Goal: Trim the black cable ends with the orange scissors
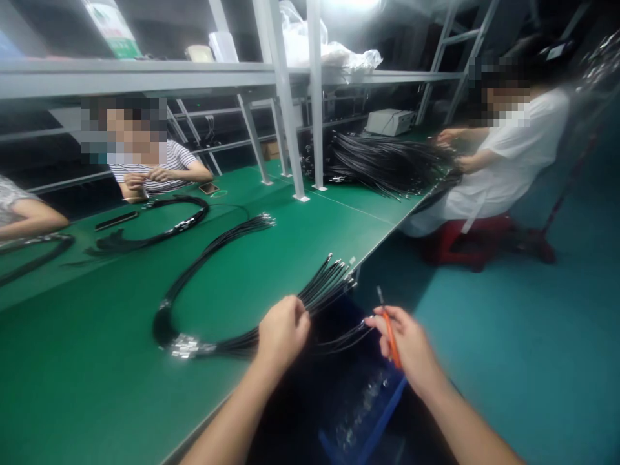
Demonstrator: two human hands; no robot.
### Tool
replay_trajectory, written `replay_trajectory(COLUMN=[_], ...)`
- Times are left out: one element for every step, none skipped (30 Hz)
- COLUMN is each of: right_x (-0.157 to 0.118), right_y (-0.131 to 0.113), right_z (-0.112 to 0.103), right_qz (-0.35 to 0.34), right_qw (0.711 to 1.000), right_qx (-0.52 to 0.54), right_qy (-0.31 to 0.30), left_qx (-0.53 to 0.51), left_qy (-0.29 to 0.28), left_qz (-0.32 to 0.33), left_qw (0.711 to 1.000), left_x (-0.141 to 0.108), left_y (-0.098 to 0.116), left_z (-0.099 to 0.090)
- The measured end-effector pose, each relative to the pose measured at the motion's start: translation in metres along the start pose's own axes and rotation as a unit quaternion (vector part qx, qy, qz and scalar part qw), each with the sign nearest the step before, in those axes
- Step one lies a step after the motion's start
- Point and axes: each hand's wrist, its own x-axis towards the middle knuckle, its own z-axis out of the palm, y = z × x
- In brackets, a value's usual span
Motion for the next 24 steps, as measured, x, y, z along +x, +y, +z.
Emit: replay_trajectory(right_x=[0.0,-0.001,-0.002,-0.004,-0.007,-0.01,-0.013,-0.016,-0.02,-0.023,-0.026,-0.029,-0.031,-0.033,-0.034,-0.035,-0.035,-0.034,-0.034,-0.033,-0.033,-0.032,-0.032,-0.033], right_y=[-0.005,-0.009,-0.014,-0.018,-0.021,-0.023,-0.025,-0.027,-0.029,-0.03,-0.032,-0.035,-0.037,-0.038,-0.04,-0.041,-0.041,-0.042,-0.041,-0.041,-0.041,-0.041,-0.041,-0.041], right_z=[-0.003,-0.004,-0.004,-0.002,0.0,0.004,0.007,0.011,0.013,0.015,0.017,0.018,0.018,0.019,0.02,0.02,0.021,0.022,0.023,0.024,0.025,0.025,0.025,0.025], right_qz=[-0.01,-0.02,-0.027,-0.031,-0.031,-0.029,-0.026,-0.026,-0.031,-0.038,-0.045,-0.051,-0.055,-0.056,-0.056,-0.055,-0.055,-0.055,-0.054,-0.053,-0.054,-0.054,-0.054,-0.053], right_qw=[1.0,0.998,0.997,0.996,0.996,0.995,0.994,0.991,0.987,0.981,0.975,0.971,0.967,0.966,0.965,0.965,0.965,0.965,0.966,0.967,0.969,0.97,0.971,0.971], right_qx=[0.023,0.045,0.063,0.076,0.085,0.094,0.106,0.128,0.157,0.188,0.216,0.235,0.248,0.254,0.256,0.257,0.257,0.256,0.253,0.248,0.242,0.236,0.231,0.231], right_qy=[0.017,0.026,0.026,0.019,0.005,-0.01,-0.023,-0.028,-0.025,-0.02,-0.013,-0.008,-0.006,-0.004,-0.003,0.0,0.003,0.004,0.007,0.009,0.013,0.016,0.017,0.016], left_qx=[-0.019,-0.045,-0.081,-0.123,-0.195,-0.26,-0.304,-0.332,-0.348,-0.367,-0.393,-0.426,-0.46,-0.489,-0.506,-0.511,-0.509,-0.503,-0.495,-0.488,-0.48,-0.472,-0.464,-0.455], left_qy=[-0.005,-0.013,-0.024,-0.036,-0.054,-0.068,-0.066,-0.056,-0.037,-0.026,-0.027,-0.041,-0.063,-0.084,-0.098,-0.102,-0.102,-0.098,-0.097,-0.095,-0.094,-0.092,-0.089,-0.085], left_qz=[-0.009,-0.011,-0.005,0.007,0.024,0.042,0.057,0.07,0.074,0.069,0.054,0.03,0.004,-0.021,-0.04,-0.05,-0.054,-0.055,-0.056,-0.058,-0.06,-0.062,-0.063,-0.063], left_qw=[1.0,0.999,0.996,0.992,0.979,0.962,0.949,0.939,0.934,0.927,0.917,0.903,0.886,0.868,0.856,0.852,0.853,0.857,0.862,0.866,0.87,0.874,0.879,0.884], left_x=[0.003,0.005,0.006,0.007,0.007,0.005,0.003,0.0,-0.003,-0.006,-0.009,-0.011,-0.014,-0.016,-0.018,-0.02,-0.021,-0.022,-0.023,-0.024,-0.024,-0.024,-0.025,-0.025], left_y=[0.004,0.01,0.018,0.029,0.042,0.055,0.067,0.077,0.084,0.089,0.09,0.09,0.088,0.085,0.083,0.08,0.078,0.077,0.077,0.077,0.077,0.077,0.078,0.078], left_z=[-0.006,-0.012,-0.017,-0.022,-0.025,-0.026,-0.027,-0.025,-0.023,-0.019,-0.015,-0.011,-0.007,-0.004,-0.001,0.001,0.003,0.004,0.004,0.005,0.005,0.005,0.005,0.005])
